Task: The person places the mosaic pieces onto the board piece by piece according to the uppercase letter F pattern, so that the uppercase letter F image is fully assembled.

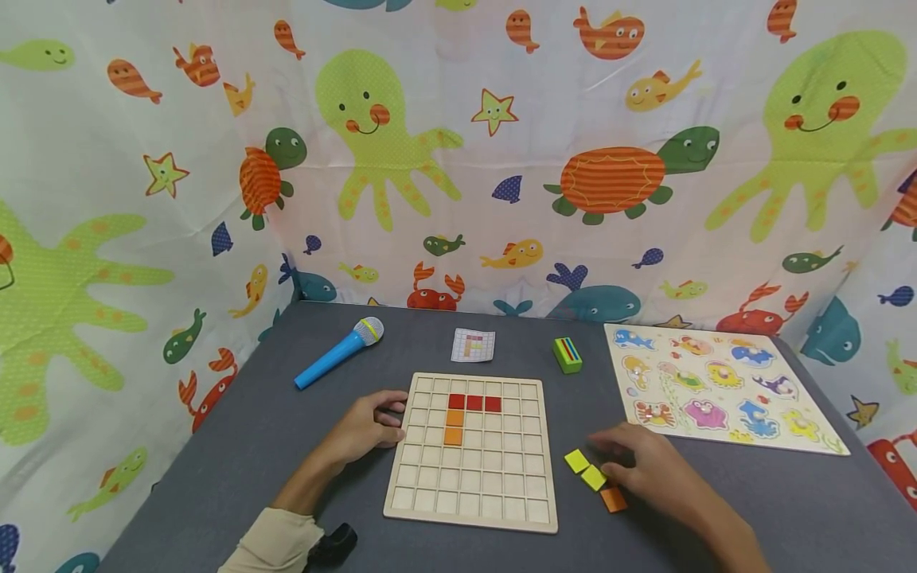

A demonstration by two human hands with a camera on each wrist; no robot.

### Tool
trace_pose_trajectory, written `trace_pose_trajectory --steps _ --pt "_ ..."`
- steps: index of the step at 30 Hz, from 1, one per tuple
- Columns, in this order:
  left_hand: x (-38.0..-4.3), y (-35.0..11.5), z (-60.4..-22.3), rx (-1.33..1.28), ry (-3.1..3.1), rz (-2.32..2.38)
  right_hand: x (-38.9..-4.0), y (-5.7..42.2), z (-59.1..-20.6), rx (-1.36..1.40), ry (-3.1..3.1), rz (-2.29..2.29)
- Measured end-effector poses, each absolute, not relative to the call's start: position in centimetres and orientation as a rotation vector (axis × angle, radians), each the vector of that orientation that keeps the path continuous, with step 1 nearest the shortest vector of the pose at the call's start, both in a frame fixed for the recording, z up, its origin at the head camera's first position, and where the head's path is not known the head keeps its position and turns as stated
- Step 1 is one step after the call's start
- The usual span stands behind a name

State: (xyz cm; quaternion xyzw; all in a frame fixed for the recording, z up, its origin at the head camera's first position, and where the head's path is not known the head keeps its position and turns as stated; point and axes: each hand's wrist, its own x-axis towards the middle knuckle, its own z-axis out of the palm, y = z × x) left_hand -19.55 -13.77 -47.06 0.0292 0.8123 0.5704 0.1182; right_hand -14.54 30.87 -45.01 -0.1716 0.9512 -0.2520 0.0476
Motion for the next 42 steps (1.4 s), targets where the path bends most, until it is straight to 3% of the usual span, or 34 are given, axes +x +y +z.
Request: trace_pose_trajectory --steps 42 --pt "-19.7 -13.7 -47.1 0.068 2.389 1.649 -13.5 32.7 -45.3 -0.367 2.848 -0.725"
